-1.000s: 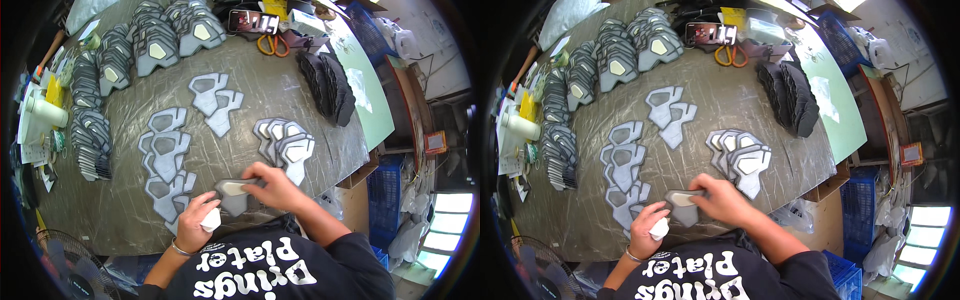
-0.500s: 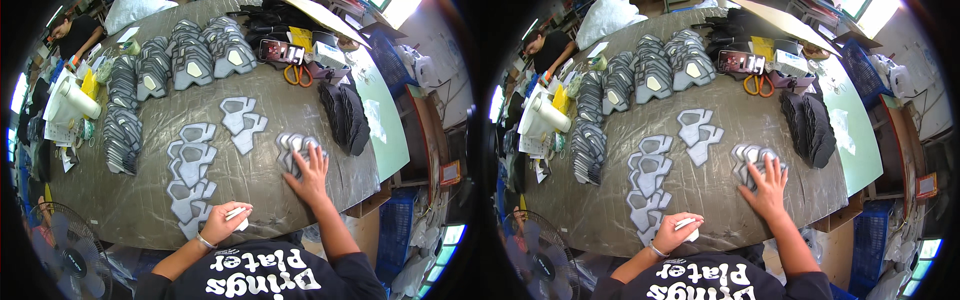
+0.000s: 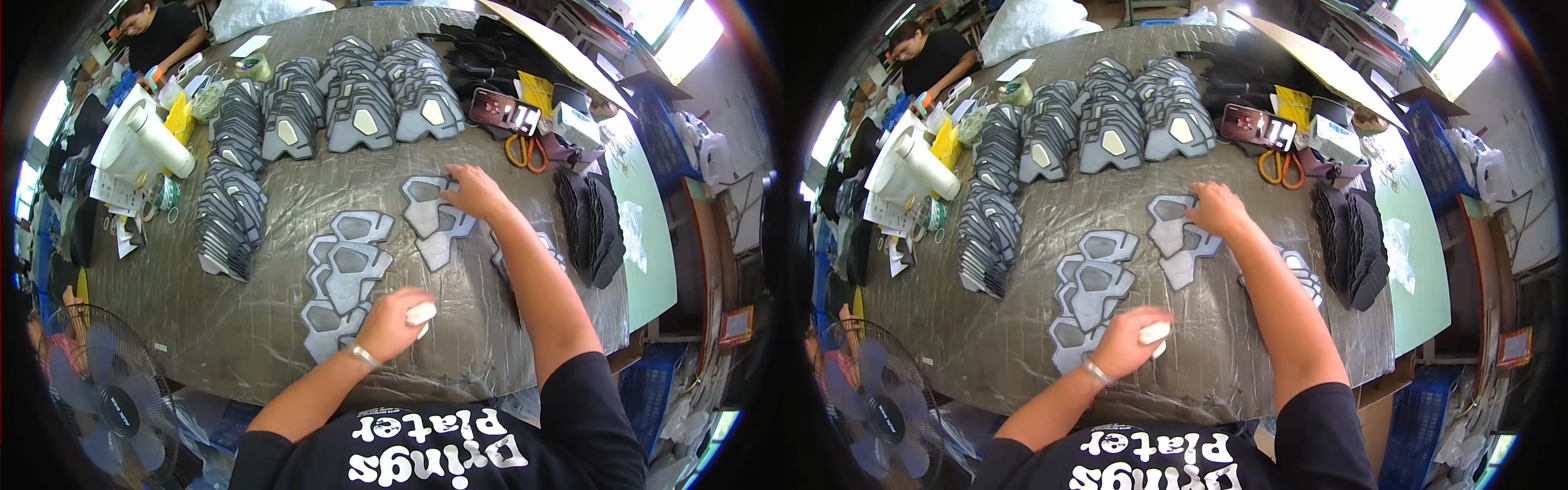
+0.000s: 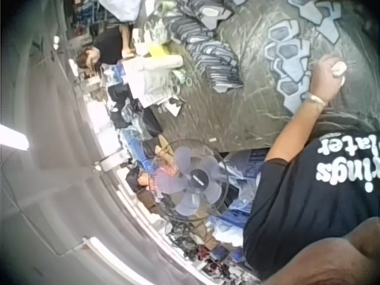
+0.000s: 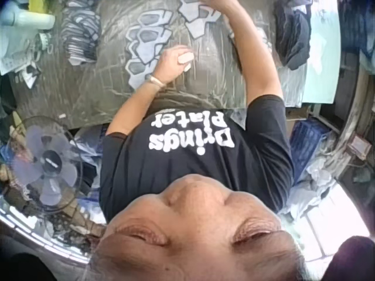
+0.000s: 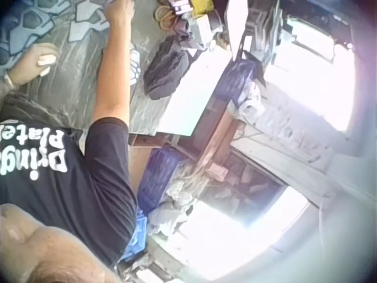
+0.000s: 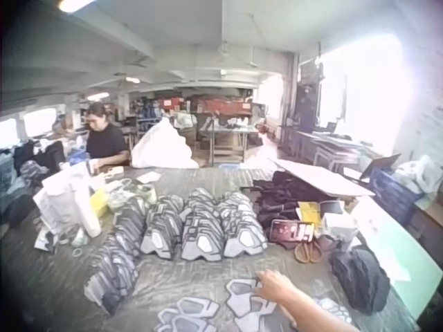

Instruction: The person assembles shoe components by hand, taking small white pieces from a large plastic bag and fitting them into corresponding slots on grey foam shapes arranged on a table.

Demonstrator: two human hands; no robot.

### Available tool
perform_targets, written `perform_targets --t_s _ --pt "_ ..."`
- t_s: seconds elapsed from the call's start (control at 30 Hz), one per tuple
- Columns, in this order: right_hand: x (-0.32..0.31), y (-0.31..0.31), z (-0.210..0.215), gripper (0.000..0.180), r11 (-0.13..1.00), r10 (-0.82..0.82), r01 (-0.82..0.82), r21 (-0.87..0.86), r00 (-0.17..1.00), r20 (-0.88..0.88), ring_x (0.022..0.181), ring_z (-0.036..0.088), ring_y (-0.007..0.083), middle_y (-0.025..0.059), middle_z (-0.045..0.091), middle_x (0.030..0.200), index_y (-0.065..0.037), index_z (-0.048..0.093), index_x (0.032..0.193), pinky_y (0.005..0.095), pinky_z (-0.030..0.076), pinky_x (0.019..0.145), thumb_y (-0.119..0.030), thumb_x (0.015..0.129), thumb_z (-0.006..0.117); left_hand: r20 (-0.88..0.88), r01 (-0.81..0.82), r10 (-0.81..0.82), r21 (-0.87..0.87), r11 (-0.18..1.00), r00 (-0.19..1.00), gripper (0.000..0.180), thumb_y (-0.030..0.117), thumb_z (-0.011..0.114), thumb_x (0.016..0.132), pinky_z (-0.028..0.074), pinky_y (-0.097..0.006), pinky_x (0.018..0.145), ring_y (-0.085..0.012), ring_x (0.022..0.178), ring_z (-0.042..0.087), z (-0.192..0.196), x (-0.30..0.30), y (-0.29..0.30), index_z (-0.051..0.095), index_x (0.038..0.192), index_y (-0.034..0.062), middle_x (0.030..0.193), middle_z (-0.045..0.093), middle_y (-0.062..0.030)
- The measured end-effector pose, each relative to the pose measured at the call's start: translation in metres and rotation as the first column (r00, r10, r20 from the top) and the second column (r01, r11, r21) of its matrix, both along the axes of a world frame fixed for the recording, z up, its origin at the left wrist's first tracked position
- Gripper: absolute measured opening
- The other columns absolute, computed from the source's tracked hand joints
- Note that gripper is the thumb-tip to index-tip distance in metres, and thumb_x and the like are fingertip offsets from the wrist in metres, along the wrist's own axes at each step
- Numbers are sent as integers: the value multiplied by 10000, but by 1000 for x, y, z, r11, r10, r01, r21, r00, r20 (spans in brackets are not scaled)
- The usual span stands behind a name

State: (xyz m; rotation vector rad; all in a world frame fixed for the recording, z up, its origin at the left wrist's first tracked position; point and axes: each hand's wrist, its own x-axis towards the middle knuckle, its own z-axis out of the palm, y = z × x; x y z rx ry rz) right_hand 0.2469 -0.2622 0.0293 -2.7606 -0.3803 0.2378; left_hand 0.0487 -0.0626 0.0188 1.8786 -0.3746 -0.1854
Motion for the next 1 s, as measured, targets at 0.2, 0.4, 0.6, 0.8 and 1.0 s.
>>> perform_targets --t_s 0.2,0.4,0.6,0.8,1.0 --pt "35 -2 -3 341 995 97 -100 -19 989 -115 980 644 321 155 687 1005 -31 703 958 420 516 846 -269 713 703 225 -12 -102 456 890 969 412 -2 610 744 519 -413 873 -332 1036 620 -24 51 -17 596 1156 9 1303 553 -155" --pt "12 -24 23 216 730 -140 240 640 969 -203 751 626 125 71 666 805 18 677 933 283 527 617 -175 837 665 263 -31 -117 497 867 958 417 4 617 746 517 -419 862 -352 1003 621 -29 47 -21 575 1161 6 1262 575 -157" --pt "-56 -55 50 162 590 -203 329 737 944 -260 660 581 68 5 641 783 3 653 954 238 512 575 -148 895 637 332 -176 75 287 941 940 283 14 555 794 513 -414 858 -349 993 625 -31 45 -8 624 1067 -11 1167 614 -156" --pt "-129 -30 -5 185 568 -146 452 688 878 -456 666 573 56 -8 629 762 13 658 966 226 484 566 -149 877 668 212 -340 314 98 935 925 319 17 561 770 507 -359 890 -324 1004 642 -9 41 19 659 1071 -21 1123 648 -174" --pt "-111 -3 -7 250 944 -185 68 322 920 346 1065 577 344 139 641 1137 -15 659 1070 436 450 910 -153 867 612 239 -271 233 141 952 943 335 43 605 768 506 -369 896 -350 1033 628 -22 47 3 667 1095 11 1179 631 -188"
